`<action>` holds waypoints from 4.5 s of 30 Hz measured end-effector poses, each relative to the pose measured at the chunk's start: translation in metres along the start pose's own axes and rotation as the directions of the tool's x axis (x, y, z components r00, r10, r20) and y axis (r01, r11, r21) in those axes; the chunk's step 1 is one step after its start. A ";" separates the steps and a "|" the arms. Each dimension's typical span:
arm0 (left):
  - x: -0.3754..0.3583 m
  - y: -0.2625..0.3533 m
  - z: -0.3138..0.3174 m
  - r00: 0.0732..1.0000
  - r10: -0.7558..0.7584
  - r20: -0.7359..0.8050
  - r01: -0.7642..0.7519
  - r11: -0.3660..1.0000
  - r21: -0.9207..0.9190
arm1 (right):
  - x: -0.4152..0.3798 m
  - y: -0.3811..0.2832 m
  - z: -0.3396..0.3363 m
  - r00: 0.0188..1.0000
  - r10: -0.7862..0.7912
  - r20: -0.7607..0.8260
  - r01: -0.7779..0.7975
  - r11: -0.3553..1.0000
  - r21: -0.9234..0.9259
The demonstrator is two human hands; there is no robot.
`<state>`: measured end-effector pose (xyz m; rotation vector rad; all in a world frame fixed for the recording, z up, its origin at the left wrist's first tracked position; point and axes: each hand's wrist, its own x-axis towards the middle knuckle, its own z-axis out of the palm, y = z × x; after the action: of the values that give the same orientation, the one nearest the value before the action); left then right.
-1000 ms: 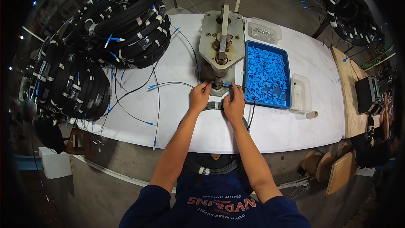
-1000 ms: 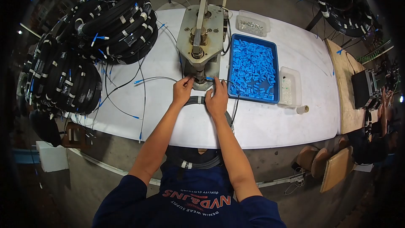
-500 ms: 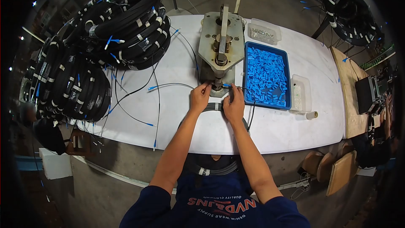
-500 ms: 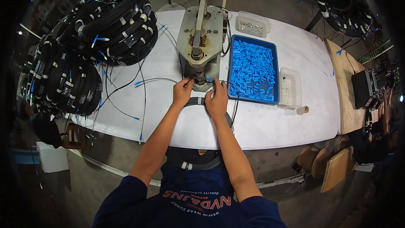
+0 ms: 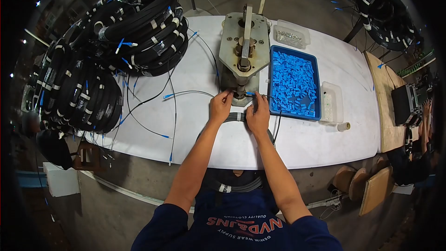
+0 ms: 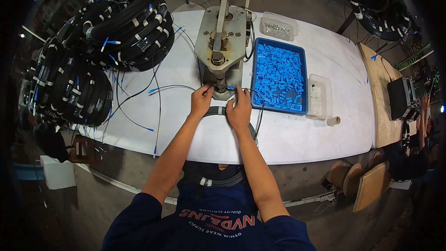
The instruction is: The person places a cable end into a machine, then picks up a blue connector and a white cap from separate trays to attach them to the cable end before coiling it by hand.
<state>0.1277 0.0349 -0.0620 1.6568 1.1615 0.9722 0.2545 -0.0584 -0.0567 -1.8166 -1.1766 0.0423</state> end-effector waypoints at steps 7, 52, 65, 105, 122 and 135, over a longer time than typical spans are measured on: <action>0.001 -0.003 0.001 1.000 0.030 -0.002 -0.030 0.999 -0.016 | 0.000 0.001 0.000 1.000 0.010 0.006 -0.010 1.000 -0.003; 0.004 0.007 0.004 0.998 0.027 -0.059 -0.026 1.000 0.017 | 0.002 -0.003 0.000 1.000 0.002 -0.004 -0.002 1.000 0.004; 0.005 0.006 0.006 0.993 0.070 -0.096 -0.071 0.997 -0.009 | 0.001 -0.003 0.000 1.000 0.017 0.022 -0.017 1.000 -0.020; 0.007 0.003 0.005 0.999 -0.009 -0.034 0.009 1.000 0.012 | 0.002 -0.004 -0.001 0.998 0.052 0.041 -0.050 0.998 -0.036; 0.007 0.001 0.006 0.995 0.062 -0.078 -0.060 0.998 0.020 | 0.001 -0.003 0.000 0.999 0.034 0.024 -0.033 0.999 -0.038; 0.006 0.001 0.005 0.999 -0.017 -0.046 0.018 1.000 0.017 | 0.001 -0.002 0.000 0.998 0.043 0.049 -0.041 0.998 -0.043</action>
<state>0.1339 0.0390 -0.0617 1.6436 1.2160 0.9958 0.2535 -0.0573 -0.0550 -1.8864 -1.1819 0.0881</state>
